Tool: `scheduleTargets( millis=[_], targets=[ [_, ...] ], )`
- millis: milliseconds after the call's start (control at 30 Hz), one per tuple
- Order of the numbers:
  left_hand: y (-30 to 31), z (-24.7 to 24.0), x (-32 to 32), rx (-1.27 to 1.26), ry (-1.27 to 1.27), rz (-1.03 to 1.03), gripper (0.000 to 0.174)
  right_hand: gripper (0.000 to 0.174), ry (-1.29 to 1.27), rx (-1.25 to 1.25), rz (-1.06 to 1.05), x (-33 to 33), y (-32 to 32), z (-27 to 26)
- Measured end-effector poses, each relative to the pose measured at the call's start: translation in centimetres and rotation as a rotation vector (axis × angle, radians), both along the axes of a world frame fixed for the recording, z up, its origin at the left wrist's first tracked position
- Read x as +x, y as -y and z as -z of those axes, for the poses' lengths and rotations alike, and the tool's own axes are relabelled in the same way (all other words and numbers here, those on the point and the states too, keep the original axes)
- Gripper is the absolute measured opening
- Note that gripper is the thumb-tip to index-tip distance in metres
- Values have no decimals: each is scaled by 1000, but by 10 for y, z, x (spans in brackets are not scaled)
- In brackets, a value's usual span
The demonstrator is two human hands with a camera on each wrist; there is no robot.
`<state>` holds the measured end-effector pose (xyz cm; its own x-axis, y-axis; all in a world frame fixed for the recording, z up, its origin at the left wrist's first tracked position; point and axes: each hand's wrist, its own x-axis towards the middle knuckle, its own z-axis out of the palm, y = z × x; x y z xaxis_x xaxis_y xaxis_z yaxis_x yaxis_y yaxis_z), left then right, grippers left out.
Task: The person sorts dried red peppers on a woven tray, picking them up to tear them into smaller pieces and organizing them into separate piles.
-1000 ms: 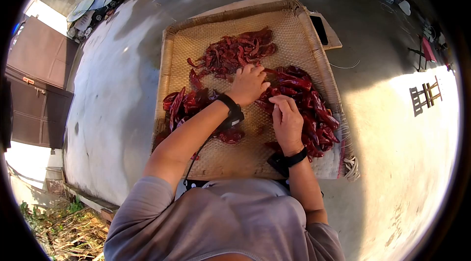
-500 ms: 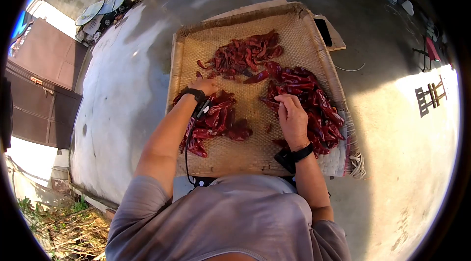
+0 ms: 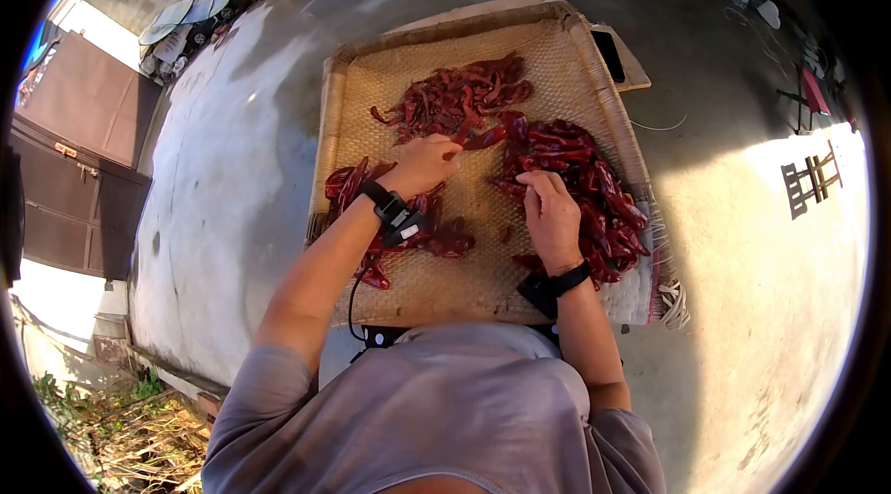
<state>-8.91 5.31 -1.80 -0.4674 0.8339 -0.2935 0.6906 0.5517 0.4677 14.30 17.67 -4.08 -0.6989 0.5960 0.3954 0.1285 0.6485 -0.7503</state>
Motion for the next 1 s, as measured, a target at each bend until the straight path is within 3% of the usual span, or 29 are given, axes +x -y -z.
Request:
scheduleTargets(
  millis=[67,167,200,267,333,433,667,867,967,1000],
  targets=[
    [-2,8,23,91,24,73,46,19,-7,14,-7,1,-1,0],
    [4,-14,26,-160,-9,116,47,19,-35,31,-9,2,-3,3],
    [12,-3,14,-151,-54,67,47,19,-34,27,-8,3,-3,2],
    [37,68,-40,-73,-133,35,49,19,-38,25,-8,3,-2,1],
    [39,7,-28,-430,-238,-97,50,19,-50,30,-11,2,-2,0],
    [53,18,-52,-407,-146,-243,53,20,-65,0,-29,0,0,1],
    [63,52,-76,-437,-95,-271,53,19,-28,29,-23,1,0,4],
    [72,38,-72,-270,51,-233,45,18,10,25,-39,0,1,3],
    [86,44,-68,1,47,-215,48,18,2,35,-58,2,3,-1],
    [85,19,-52,14,31,-198,48,18,0,22,-71,2,5,-4]
  ],
)
